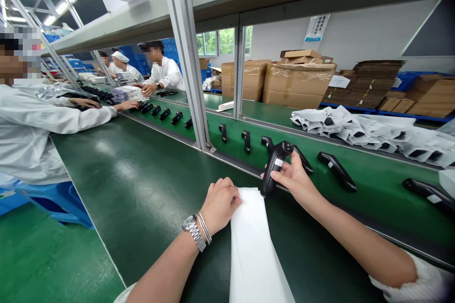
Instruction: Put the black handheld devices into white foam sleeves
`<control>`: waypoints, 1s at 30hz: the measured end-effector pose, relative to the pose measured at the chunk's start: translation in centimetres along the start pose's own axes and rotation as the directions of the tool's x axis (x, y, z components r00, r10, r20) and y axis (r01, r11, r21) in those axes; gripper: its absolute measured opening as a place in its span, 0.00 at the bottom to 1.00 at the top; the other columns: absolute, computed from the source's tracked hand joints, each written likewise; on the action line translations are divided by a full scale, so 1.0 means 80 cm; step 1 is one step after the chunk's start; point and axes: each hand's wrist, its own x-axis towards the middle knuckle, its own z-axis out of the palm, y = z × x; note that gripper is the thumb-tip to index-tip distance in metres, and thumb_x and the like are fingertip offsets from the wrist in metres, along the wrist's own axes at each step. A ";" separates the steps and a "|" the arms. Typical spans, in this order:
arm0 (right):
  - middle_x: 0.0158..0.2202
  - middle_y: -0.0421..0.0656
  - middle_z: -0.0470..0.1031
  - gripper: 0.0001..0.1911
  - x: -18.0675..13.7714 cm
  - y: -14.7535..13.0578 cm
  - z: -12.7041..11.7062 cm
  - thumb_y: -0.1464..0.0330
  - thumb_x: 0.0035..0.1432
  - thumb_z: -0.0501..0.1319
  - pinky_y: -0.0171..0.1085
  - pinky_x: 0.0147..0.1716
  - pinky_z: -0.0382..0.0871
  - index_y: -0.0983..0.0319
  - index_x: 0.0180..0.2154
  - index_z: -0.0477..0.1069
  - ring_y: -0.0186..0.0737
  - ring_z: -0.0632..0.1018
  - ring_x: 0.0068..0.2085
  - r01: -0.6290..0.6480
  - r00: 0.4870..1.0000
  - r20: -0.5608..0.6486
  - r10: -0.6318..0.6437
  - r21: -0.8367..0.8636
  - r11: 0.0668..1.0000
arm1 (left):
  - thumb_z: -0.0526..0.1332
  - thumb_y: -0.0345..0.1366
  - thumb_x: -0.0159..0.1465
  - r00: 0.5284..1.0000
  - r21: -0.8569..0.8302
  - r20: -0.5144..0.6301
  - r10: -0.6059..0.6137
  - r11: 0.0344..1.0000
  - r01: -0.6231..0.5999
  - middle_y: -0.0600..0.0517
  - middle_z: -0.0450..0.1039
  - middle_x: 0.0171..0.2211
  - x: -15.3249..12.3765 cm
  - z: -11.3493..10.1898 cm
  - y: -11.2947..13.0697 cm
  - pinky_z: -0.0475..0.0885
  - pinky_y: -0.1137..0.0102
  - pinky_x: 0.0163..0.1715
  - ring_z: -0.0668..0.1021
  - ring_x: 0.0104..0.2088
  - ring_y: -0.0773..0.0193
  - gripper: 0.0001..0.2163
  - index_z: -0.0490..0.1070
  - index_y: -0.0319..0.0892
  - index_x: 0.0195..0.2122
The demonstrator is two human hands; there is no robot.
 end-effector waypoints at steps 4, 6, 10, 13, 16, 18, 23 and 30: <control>0.38 0.39 0.74 0.41 0.001 0.000 -0.001 0.64 0.51 0.69 0.50 0.39 0.76 0.49 0.58 0.45 0.46 0.81 0.37 -0.009 1.000 -0.004 0.009 -0.009 1.000 | 0.51 0.36 0.68 0.999 0.023 -0.036 0.024 0.999 -0.023 0.51 0.67 0.37 -0.002 -0.004 0.000 0.59 0.64 0.40 0.68 0.39 0.61 0.13 0.69 0.40 0.28; 0.39 0.40 0.74 0.41 0.001 0.001 -0.001 0.65 0.52 0.69 0.50 0.39 0.76 0.49 0.58 0.45 0.46 0.81 0.37 -0.012 1.000 -0.003 0.012 -0.007 1.000 | 0.57 0.43 0.65 1.000 0.037 -0.017 0.003 0.999 -0.003 0.51 0.66 0.37 -0.005 -0.008 0.001 0.60 0.64 0.40 0.68 0.39 0.60 0.13 0.69 0.41 0.28; 0.38 0.40 0.74 0.41 0.001 0.002 0.000 0.65 0.51 0.69 0.50 0.40 0.76 0.49 0.58 0.45 0.46 0.81 0.37 -0.004 1.000 0.002 0.004 -0.012 1.000 | 0.69 0.43 0.50 0.995 0.049 0.092 -0.035 0.998 0.031 0.52 0.66 0.36 -0.011 -0.013 0.005 0.60 0.64 0.39 0.68 0.39 0.59 0.13 0.69 0.41 0.27; 0.38 0.40 0.74 0.41 0.000 0.003 0.000 0.64 0.51 0.69 0.51 0.40 0.75 0.49 0.58 0.45 0.46 0.81 0.36 0.001 1.000 -0.008 -0.002 -0.027 1.000 | 0.62 0.32 0.57 0.992 0.044 0.122 -0.008 0.999 0.002 0.52 0.66 0.35 -0.010 -0.012 0.007 0.60 0.65 0.39 0.68 0.39 0.61 0.05 0.69 0.40 0.24; 0.39 0.41 0.75 0.42 0.000 0.002 0.001 0.62 0.50 0.69 0.52 0.41 0.75 0.49 0.58 0.45 0.46 0.81 0.37 0.001 1.000 -0.026 -0.002 -0.039 0.999 | 0.58 0.29 0.60 0.997 0.053 0.072 0.027 0.998 -0.031 0.51 0.67 0.36 -0.008 -0.010 0.008 0.60 0.65 0.40 0.68 0.40 0.61 0.06 0.69 0.40 0.25; 0.40 0.41 0.75 0.42 0.000 0.000 0.001 0.61 0.50 0.69 0.52 0.40 0.75 0.49 0.58 0.46 0.46 0.81 0.36 0.007 0.999 -0.039 -0.008 -0.043 0.999 | 0.56 0.29 0.62 0.998 0.055 0.010 0.068 0.996 -0.068 0.51 0.67 0.38 -0.007 -0.010 0.008 0.60 0.65 0.40 0.68 0.40 0.61 0.06 0.68 0.40 0.28; 0.38 0.39 0.74 0.42 0.000 -0.004 0.002 0.62 0.50 0.69 0.52 0.41 0.75 0.49 0.58 0.45 0.45 0.81 0.36 0.008 0.999 -0.044 -0.010 -0.033 0.999 | 0.49 0.31 0.67 0.993 -0.043 -0.091 0.077 0.996 -0.081 0.56 0.66 0.28 -0.005 -0.012 0.010 0.61 0.65 0.40 0.68 0.30 0.65 0.07 0.62 0.42 0.32; 0.38 0.38 0.73 0.40 -0.002 -0.010 0.003 0.62 0.50 0.70 0.54 0.42 0.75 0.49 0.56 0.47 0.46 0.81 0.37 -0.018 0.999 -0.040 0.017 -0.028 0.999 | 0.60 0.29 0.57 0.988 -0.405 -0.110 -0.106 0.913 0.053 0.58 0.68 0.27 -0.003 -0.007 0.000 0.63 0.73 0.29 0.70 0.28 0.68 0.06 0.65 0.43 0.35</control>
